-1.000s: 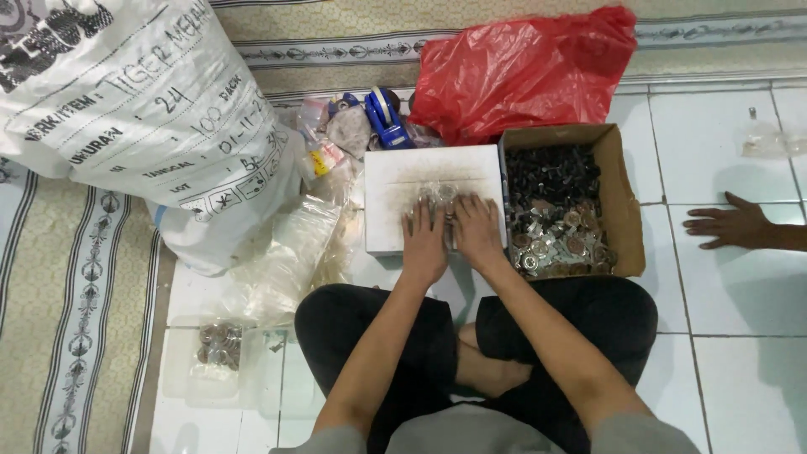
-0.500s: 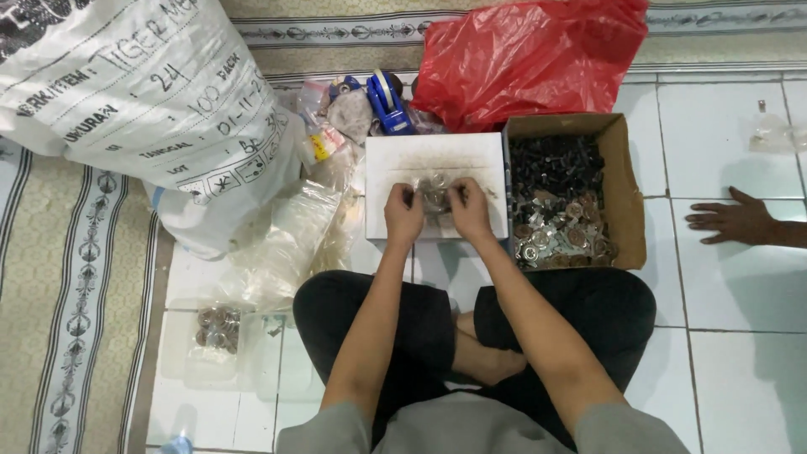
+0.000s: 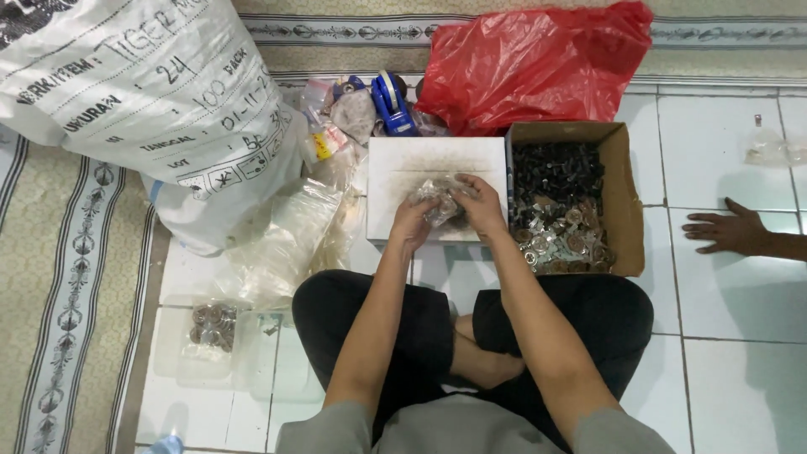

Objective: The person sits on the floor and packs small metal parts into clear plastic bags. They pick parts from a cardboard box, place them into bags, and set the filled bags on a white box. The person repeats this process throughout the clip.

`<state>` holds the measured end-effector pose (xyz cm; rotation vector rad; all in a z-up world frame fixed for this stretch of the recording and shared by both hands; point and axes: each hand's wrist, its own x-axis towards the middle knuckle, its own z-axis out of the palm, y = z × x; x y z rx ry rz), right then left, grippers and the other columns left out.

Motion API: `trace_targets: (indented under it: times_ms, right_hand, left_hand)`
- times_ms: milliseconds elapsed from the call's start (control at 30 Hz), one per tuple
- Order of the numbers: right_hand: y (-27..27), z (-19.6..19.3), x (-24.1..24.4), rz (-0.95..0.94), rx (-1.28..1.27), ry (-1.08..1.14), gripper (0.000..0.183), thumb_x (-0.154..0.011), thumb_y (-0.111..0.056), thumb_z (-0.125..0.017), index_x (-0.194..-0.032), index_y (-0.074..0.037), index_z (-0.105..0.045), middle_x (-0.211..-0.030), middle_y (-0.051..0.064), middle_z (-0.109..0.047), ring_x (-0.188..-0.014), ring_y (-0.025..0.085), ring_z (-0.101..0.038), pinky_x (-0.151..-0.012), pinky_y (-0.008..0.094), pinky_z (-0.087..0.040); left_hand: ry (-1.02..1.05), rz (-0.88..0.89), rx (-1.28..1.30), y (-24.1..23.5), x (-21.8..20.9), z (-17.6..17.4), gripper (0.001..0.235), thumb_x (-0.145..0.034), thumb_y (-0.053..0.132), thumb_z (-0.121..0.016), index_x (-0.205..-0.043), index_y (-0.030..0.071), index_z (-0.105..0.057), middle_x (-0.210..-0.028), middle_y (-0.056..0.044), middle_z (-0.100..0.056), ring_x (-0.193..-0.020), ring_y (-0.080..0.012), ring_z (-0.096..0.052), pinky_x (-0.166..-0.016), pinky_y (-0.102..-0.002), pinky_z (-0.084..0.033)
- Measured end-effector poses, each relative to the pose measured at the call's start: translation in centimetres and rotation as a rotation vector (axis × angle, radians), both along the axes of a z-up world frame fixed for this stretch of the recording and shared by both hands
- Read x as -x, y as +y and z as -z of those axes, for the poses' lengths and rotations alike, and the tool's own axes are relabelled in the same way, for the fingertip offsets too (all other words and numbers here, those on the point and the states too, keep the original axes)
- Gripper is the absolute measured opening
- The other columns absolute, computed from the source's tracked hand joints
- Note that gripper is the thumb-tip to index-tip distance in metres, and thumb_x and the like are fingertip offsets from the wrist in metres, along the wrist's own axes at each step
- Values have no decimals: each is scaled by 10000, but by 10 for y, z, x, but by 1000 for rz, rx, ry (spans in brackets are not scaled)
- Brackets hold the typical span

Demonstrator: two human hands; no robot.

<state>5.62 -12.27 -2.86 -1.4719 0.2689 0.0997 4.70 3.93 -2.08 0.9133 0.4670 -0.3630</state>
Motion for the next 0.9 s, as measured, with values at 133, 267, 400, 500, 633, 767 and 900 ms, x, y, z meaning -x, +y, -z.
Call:
trace_targets:
  times_ms: [133,267,400,500,633,767,900]
  right_hand:
    - [5,-6,4,3,-251,153,572,-829,25,-828,-1358,-56,-625,-1167,173,-694,-990,293,-725,-846,432,-637]
    - [-2,-9,14,-36,-75,90,493,-747,20,-893,-1200,-54,-714,-1050,104,-751,-908,189,-719,-758,331,-623]
    - [-3,-20,17,85,-26,160,267,-771,-129,-925,-926,-80,-714,-729,20,-681,-598,127,-664,-464,222,-538]
    - [-9,-6,16,129,-57,194,194,-868,-205,-881,-874,-87,-727,-707,59,-689,-583,154,-672,-457,279,-550]
    - [-3,-20,20,95,-122,172,197,-935,-136,-796,-1033,-22,-669,-766,55,-599,-649,175,-604,-528,304,-524]
    - [-2,-28,19,142,-206,133,358,-814,13,-858,-1072,-75,-627,-773,-29,-516,-668,156,-603,-550,273,-490]
    - [-14,-11,20,162,394,-19,683,-920,-172,-837,-1481,-54,-466,-1178,152,-616,-1080,274,-666,-850,393,-571]
  left_hand:
    - [-17,-65,86,5,-3,-12,644,-791,-85,-738,-1398,68,-586,-1181,-128,-666,-1070,-265,-624,-909,-471,-564]
    - [41,29,-40,11,6,-49,766,-799,108,-822,-1483,40,-486,-1291,-237,-589,-1199,-373,-569,-949,-574,-519]
    - [16,-13,-244,3,-10,2,528,-786,152,-917,-1258,35,-711,-1041,-178,-735,-947,-241,-704,-783,-398,-599]
    - [9,-89,-162,-7,-10,10,453,-805,87,-878,-1219,5,-715,-1036,-169,-706,-909,-235,-688,-743,-360,-583]
    - [-39,-58,-40,-2,1,-42,690,-830,-29,-786,-1471,-2,-533,-1310,-265,-619,-1125,-336,-653,-890,-411,-579]
    - [-226,137,-437,1,-10,-19,748,-774,57,-826,-1475,93,-569,-1471,-271,-532,-1366,-412,-504,-1102,-451,-472]
    - [-570,109,-922,-2,6,-29,797,-841,72,-650,-1592,91,-386,-1610,-269,-348,-1491,-451,-344,-1236,-572,-277]
